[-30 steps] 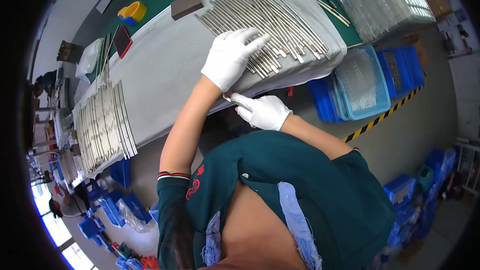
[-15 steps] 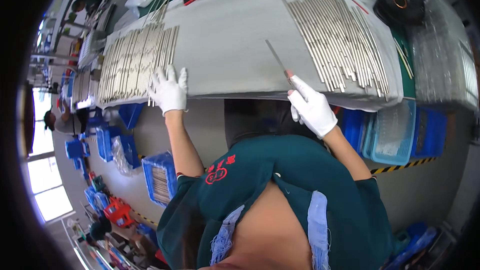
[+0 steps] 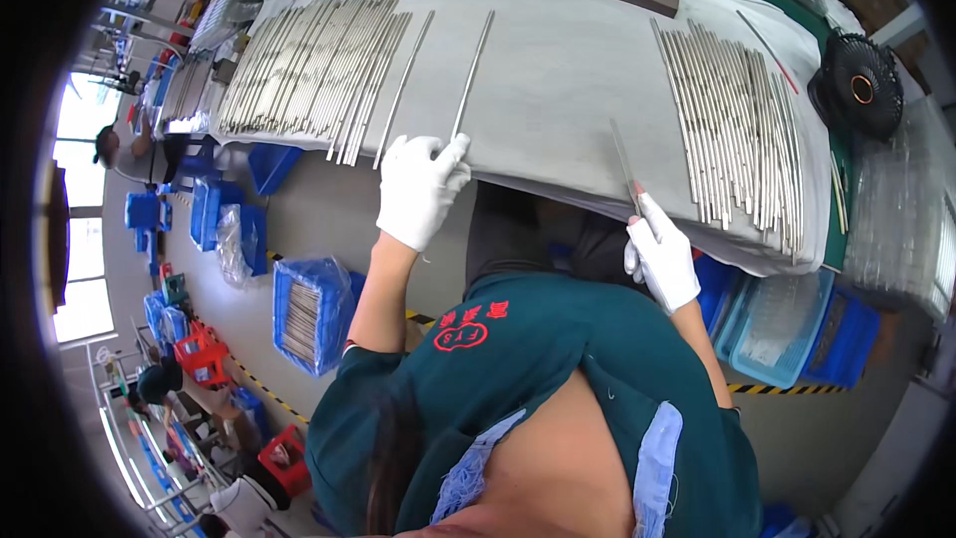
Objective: Manually filing or sanding the ends of thin metal rods on a workbench in an industrial setting.
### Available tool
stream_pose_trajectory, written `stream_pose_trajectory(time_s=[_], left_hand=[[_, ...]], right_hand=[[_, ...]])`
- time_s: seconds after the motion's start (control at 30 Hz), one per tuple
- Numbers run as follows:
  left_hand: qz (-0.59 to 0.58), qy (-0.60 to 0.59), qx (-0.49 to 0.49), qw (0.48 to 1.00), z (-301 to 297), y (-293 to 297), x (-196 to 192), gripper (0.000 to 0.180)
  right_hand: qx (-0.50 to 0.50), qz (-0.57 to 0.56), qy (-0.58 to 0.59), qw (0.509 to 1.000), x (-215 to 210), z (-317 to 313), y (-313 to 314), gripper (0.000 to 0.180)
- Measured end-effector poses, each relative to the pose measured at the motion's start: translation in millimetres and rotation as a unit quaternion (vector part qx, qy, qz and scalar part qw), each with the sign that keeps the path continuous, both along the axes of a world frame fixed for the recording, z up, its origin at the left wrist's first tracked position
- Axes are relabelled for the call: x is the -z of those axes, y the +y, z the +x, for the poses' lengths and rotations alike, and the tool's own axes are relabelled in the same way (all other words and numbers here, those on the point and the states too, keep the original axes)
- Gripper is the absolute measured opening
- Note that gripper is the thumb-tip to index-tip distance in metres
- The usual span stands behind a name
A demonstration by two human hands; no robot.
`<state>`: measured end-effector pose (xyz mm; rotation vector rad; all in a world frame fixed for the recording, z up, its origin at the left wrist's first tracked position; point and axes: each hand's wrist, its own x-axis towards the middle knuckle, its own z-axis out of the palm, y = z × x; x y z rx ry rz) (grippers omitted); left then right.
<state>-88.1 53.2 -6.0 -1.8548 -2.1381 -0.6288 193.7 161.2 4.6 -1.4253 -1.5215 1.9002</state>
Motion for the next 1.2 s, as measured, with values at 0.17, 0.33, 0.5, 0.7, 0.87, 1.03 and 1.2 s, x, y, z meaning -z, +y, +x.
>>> stream_pose_trajectory(time_s=[0.17, 0.33, 0.5, 0.7, 0.87, 1.03, 1.2], left_hand=[[0.012, -0.021, 0.069, 0.997, 3, 3, 1, 0.027], [0.189, -0.125, 0.150, 0.962, 15, 12, -53, 0.028], [0.421, -0.299, 0.088, 0.852, 27, 74, -77, 0.012], [0.160, -0.619, 0.109, 0.761, 42, 118, -70, 0.022], [-0.059, -0.733, 0.091, 0.672, 62, 79, -70, 0.022], [-0.218, -0.826, 0.016, 0.519, 72, 28, -8, 0.027], [-0.262, -0.855, -0.039, 0.445, 75, 17, 18, 0.031]], right_hand=[[-0.012, 0.011, 0.007, 1.000, 0, -3, -2, 0.048], [-0.009, 0.025, 0.012, 1.000, -5, -5, 0, 0.049], [-0.010, 0.038, 0.018, 0.999, -4, -9, -1, 0.049], [0.002, 0.063, 0.010, 0.998, -2, -1, -1, 0.048], [0.020, 0.059, -0.030, 0.998, -9, 7, -4, 0.050], [-0.103, 0.193, -0.173, 0.960, -4, 11, 0, 0.049], [-0.200, 0.342, -0.284, 0.873, 4, 16, 1, 0.050]])
